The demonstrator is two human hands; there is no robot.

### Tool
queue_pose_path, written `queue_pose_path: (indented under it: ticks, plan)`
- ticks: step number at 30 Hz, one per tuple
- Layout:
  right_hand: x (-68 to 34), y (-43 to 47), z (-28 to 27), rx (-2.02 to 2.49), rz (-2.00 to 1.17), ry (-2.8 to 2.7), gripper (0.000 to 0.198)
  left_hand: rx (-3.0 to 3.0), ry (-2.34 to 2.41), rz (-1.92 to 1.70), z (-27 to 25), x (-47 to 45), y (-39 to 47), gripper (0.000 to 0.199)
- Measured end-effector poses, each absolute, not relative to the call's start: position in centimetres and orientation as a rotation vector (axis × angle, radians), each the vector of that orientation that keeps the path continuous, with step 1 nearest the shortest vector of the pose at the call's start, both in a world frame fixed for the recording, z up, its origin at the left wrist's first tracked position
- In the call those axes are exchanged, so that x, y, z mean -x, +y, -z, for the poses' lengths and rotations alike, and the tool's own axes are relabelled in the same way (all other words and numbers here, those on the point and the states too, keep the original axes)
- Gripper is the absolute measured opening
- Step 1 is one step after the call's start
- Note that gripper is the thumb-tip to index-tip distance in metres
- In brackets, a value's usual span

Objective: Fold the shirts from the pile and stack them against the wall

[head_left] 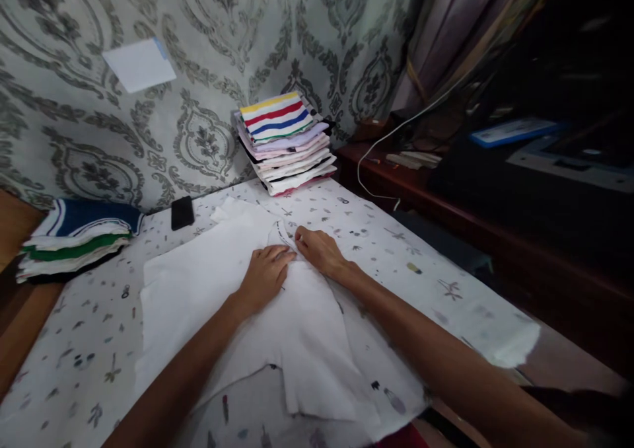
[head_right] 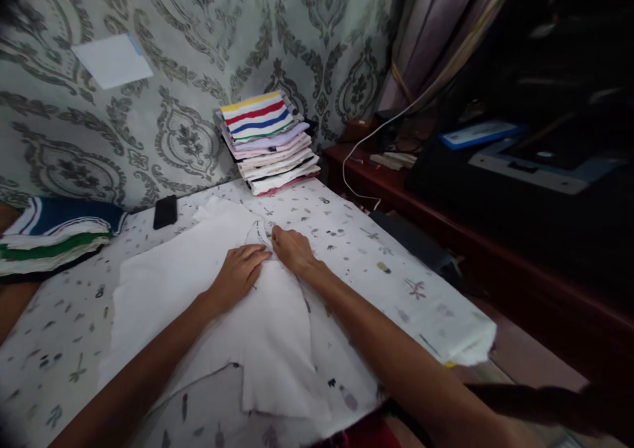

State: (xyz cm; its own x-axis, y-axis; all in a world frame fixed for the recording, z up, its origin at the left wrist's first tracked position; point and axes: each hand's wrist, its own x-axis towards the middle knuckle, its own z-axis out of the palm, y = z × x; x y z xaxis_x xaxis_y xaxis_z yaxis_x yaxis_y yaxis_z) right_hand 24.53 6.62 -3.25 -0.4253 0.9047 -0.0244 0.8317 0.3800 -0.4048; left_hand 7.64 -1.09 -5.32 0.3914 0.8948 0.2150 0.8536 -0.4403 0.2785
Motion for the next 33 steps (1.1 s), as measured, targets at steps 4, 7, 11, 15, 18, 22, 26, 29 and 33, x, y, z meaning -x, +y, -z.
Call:
queue_pose_path:
  ticks: [4,7,11,15,18,22,26,29,33]
  plan:
    - [-25.4,6.3,3.7,1.529,-0.465,-2.400,0.023,-2.465,1.550,-0.615,4.9,-5.8,-1.8,0.038]
    - [-24.6,6.0,3.4,1.430,-0.328,-2.389,0.025,-2.412,1.706,-0.613,5.2,-3.3,-2.4,0.045]
    - [-20.3,6.3,2.8,1.045,-0.294,-2.606,0.031,-2.202,2.001,-0.430,6.1,0.0,-2.7,0.061]
    - [-15.3,7.5,3.6,0.943,-0.334,-2.784,0.045,-2.049,2.171,-0.250,6.5,4.1,-3.4,0.067]
    - [-13.8,8.3,5.3,1.047,-0.267,-2.792,0.052,-1.883,2.357,-0.177,6.4,8.5,-5.4,0.072]
    - [-14.0,9.2,6.7,1.038,-0.175,-2.784,0.055,-1.603,2.564,-0.115,5.8,13.8,-8.8,0.074]
    - [-14.1,8.6,6.2,1.027,-0.153,-2.783,0.051,-1.525,2.575,-0.051,4.9,15.3,-10.2,0.075]
    - [-13.3,4.8,4.9,0.921,-0.185,-2.803,0.047,-1.504,2.623,-0.053,4.5,14.1,-10.2,0.074]
    - [-12.0,-5.0,3.7,0.191,-0.307,-2.953,0.045,-1.693,2.477,-0.188,4.5,11.5,-10.6,0.073]
